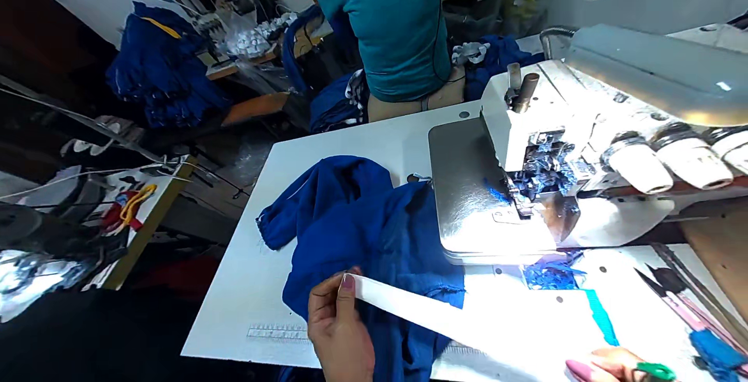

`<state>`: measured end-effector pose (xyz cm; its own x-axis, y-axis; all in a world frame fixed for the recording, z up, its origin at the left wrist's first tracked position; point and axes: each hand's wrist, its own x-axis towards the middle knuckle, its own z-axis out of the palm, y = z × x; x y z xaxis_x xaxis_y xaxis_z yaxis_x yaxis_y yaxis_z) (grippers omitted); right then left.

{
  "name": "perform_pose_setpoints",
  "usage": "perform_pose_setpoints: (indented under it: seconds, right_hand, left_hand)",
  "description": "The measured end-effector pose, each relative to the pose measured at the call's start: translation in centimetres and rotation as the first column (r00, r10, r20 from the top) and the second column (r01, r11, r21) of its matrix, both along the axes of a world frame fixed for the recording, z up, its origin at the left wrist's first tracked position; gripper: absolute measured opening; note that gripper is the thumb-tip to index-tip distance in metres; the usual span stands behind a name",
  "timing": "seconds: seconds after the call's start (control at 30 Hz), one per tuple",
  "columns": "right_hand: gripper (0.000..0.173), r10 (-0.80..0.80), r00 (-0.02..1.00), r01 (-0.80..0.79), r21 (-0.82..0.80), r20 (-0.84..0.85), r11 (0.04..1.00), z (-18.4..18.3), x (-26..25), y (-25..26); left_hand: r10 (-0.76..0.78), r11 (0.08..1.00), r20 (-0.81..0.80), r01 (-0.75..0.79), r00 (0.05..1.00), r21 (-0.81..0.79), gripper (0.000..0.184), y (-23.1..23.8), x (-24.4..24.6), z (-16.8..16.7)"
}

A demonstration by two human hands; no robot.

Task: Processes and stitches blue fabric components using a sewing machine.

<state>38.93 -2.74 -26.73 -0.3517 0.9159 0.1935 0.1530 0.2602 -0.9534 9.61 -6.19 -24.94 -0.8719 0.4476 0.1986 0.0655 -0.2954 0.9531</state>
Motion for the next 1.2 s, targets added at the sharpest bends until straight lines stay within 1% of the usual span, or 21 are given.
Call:
perform_pose_setpoints:
  seconds: [0.03,0.07,0.1,0.17,0.2,0.23,0.27,0.37,0.43,0.5,0.57,0.63,0.67,0.73,0.77,0.8,0.83,0.9,0.93,1.03,1.2]
  right_hand:
    - [0.025,0.024,0.998,-0.026,0.049,0.056,0.998,0.4,-0.3,0.2]
    - [0.025,0.061,0.993,-0.069,0.079,0.103,0.994,0.9,-0.7,0.3]
    - [0.024,0.094,0.986,-0.108,0.104,0.136,0.989,1.4,-1.2,0.4]
    - [0.020,0.156,0.976,-0.179,0.153,0.150,0.972,1.8,-2.4,0.4]
    - [0.017,0.177,0.975,-0.201,0.182,0.137,0.963,1.9,-2.8,0.5]
    - [0.016,0.185,0.975,-0.207,0.209,0.123,0.956,1.8,-3.1,0.6]
    - [0.015,0.186,0.976,-0.207,0.221,0.108,0.953,1.8,-3.2,0.8]
    - [0.014,0.162,0.986,-0.165,0.147,0.031,0.975,1.2,-3.2,0.8]
    - [0.015,0.136,0.988,-0.138,-0.026,-0.073,0.990,0.8,-3.4,0.4]
    - [0.008,0.133,0.977,-0.172,-0.245,-0.170,0.954,1.1,-3.5,0.2]
    - [0.011,0.173,0.963,-0.235,-0.335,-0.204,0.912,1.2,-3.2,0.4]
    - [0.015,0.190,0.972,-0.223,-0.281,-0.139,0.934,1.0,-3.1,0.3]
    - [0.017,0.143,0.985,-0.160,-0.206,-0.093,0.965,0.7,-3.2,0.2]
    - [0.018,-0.062,0.997,0.060,-0.029,-0.050,0.998,-0.5,-3.5,0.0]
    - [0.017,-0.177,0.980,0.178,0.012,-0.087,0.984,-1.0,-3.6,0.3]
    - [0.019,-0.270,0.951,0.275,0.008,-0.151,0.962,-1.3,-3.6,0.7]
    - [0.029,-0.316,0.928,0.320,-0.012,-0.199,0.947,-1.4,-3.3,1.2]
    - [0.050,-0.290,0.943,0.295,0.007,-0.165,0.955,-1.2,-2.5,1.7]
    - [0.055,-0.283,0.950,0.289,0.035,-0.130,0.957,-1.1,-2.4,1.8]
    - [0.044,-0.248,0.959,0.254,0.030,-0.137,0.967,-1.2,-3.4,1.5]
    - [0.034,-0.182,0.967,0.192,0.041,-0.177,0.981,-3.0,-4.6,1.8]
  left_hand:
    - [-0.059,0.994,-0.302,0.029,0.951,-0.104,0.014,-0.6,0.1,0.0]
    - [-0.170,0.976,-0.511,0.074,0.843,-0.203,0.017,-1.1,0.6,0.6]
    - [-0.318,0.941,-0.618,0.157,0.719,-0.302,0.022,-1.4,1.5,1.3]
    - [-0.626,0.776,-0.632,0.443,0.457,-0.448,0.042,-1.3,3.8,1.9]
    - [-0.724,0.668,-0.602,0.562,0.337,-0.488,0.052,-0.9,4.7,1.6]
    - [-0.777,0.588,-0.569,0.634,0.269,-0.503,0.053,-0.5,5.4,0.9]
    - [-0.805,0.540,-0.537,0.689,0.255,-0.484,0.048,-0.1,5.8,0.2]
    - [-0.830,0.524,-0.405,0.784,0.383,-0.332,0.026,0.9,6.2,-1.0]
    - [-0.821,0.558,-0.354,0.762,0.448,-0.330,0.021,1.1,6.3,-1.1]
    - [-0.818,0.571,-0.333,0.733,0.469,-0.371,0.021,1.2,6.3,-0.9]
    - [-0.821,0.570,-0.326,0.705,0.468,-0.423,0.023,1.4,6.3,-0.2]
    - [-0.829,0.559,-0.311,0.697,0.464,-0.449,0.023,1.5,6.2,0.0]
    - [-0.831,0.556,-0.315,0.699,0.458,-0.450,0.021,1.6,6.0,-0.4]
    - [-0.816,0.578,-0.351,0.671,0.459,-0.464,0.019,1.9,5.9,-0.8]
    - [-0.811,0.585,-0.379,0.639,0.446,-0.499,0.019,2.0,5.9,-0.6]
    - [-0.811,0.584,-0.408,0.598,0.418,-0.549,0.018,2.1,5.9,-0.5]
    - [-0.816,0.579,-0.439,0.543,0.377,-0.609,0.017,2.0,6.0,-0.3]
    - [-0.834,0.552,-0.480,0.416,0.273,-0.722,0.013,1.9,6.4,0.3]
    - [-0.843,0.539,-0.488,0.359,0.229,-0.762,0.012,1.9,6.7,0.6]
    - [-0.871,0.492,-0.467,0.248,0.155,-0.835,0.007,1.9,7.6,1.2]
    - [-0.872,0.488,-0.476,0.174,0.112,-0.855,0.007,1.9,8.3,1.4]
